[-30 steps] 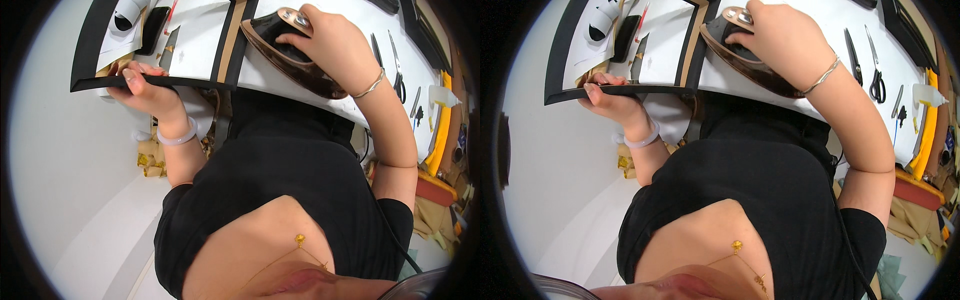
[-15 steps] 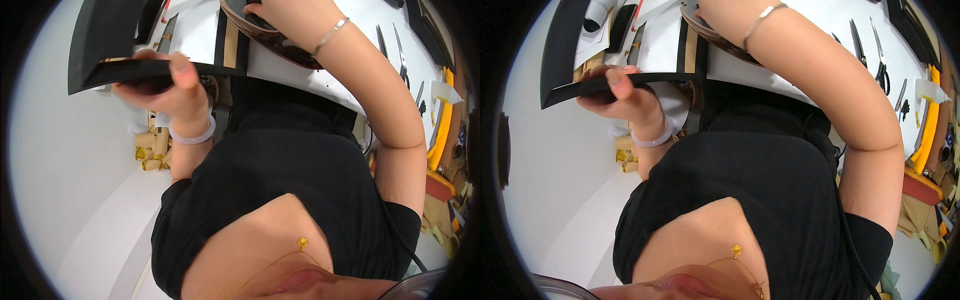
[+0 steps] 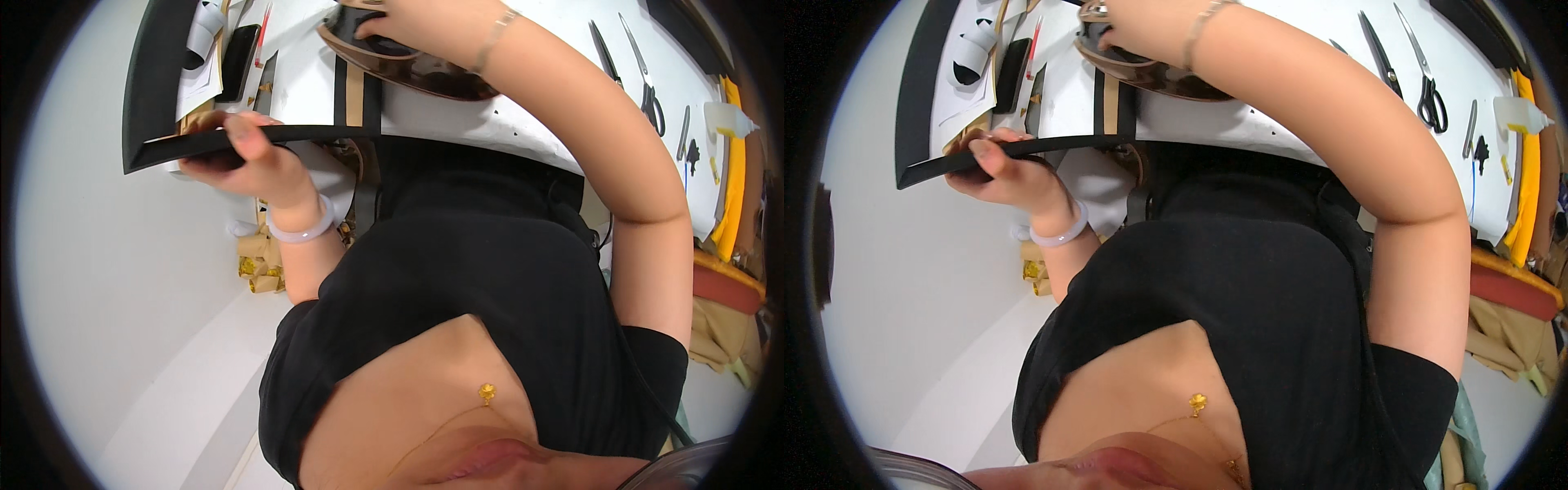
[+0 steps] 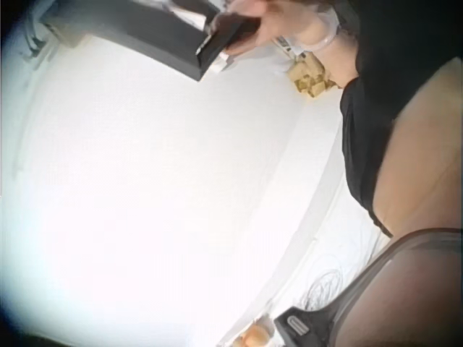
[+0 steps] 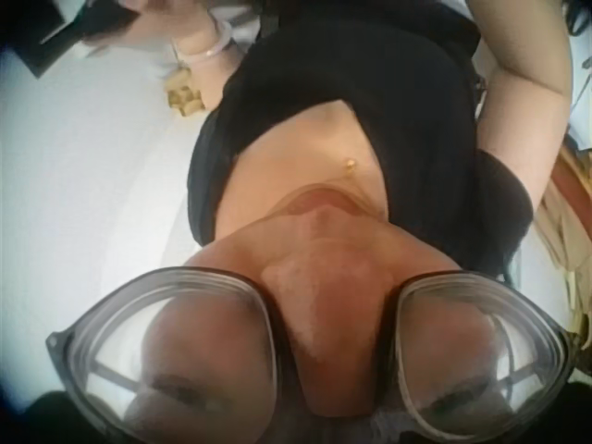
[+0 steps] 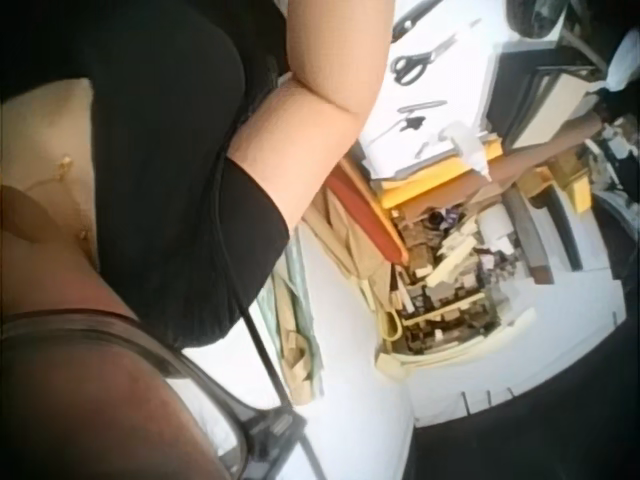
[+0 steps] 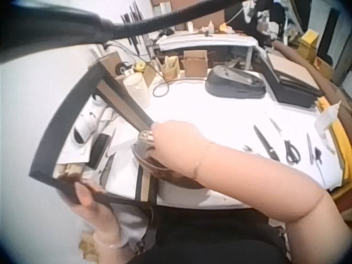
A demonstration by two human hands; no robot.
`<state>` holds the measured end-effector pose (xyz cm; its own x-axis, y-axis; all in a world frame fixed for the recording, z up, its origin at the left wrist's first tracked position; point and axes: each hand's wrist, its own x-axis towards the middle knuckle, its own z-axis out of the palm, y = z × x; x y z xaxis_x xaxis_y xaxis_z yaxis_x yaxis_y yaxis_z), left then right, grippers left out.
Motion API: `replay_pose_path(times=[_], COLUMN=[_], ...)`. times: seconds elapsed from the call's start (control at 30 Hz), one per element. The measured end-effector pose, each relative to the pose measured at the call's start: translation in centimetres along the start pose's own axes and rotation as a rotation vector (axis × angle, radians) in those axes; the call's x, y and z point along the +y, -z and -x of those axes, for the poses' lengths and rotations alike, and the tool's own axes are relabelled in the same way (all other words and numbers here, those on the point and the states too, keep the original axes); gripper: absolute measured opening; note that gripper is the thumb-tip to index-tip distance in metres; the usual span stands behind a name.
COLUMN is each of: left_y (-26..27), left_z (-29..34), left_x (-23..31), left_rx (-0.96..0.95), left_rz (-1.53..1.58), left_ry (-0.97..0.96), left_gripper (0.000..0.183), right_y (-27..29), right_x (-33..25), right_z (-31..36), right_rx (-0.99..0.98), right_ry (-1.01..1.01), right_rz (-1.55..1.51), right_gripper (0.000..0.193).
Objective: The person trims black fabric around a rectangular frame using scissors, then uses a hot iron to press the fabric onto the frame edges. The person handles the frame, scissors, and iron throughout the process.
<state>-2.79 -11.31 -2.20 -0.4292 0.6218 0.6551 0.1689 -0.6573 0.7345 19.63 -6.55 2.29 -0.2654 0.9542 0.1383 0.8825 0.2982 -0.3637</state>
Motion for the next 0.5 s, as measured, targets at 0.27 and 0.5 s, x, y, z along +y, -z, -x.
replay_pose_path(times=[0.27, 0.5], left_y=[2.6, 2.7], left_z=[-1.4, -0.6], left_x=[-1.3, -1.0], left_rx=[0.156, 0.079], left_rz=[0.025, 0.033], left_ry=[0.249, 0.190], left_gripper=[0.057, 0.062], right_y=[2.2, 1.2], right_x=[-1.2, -4.4], right_z=[6.6, 4.0], right_rx=[-0.038, 0.019], right_ry=[-0.024, 0.143], right_rz=[0.085, 0.019], right_gripper=[0.033, 0.022])
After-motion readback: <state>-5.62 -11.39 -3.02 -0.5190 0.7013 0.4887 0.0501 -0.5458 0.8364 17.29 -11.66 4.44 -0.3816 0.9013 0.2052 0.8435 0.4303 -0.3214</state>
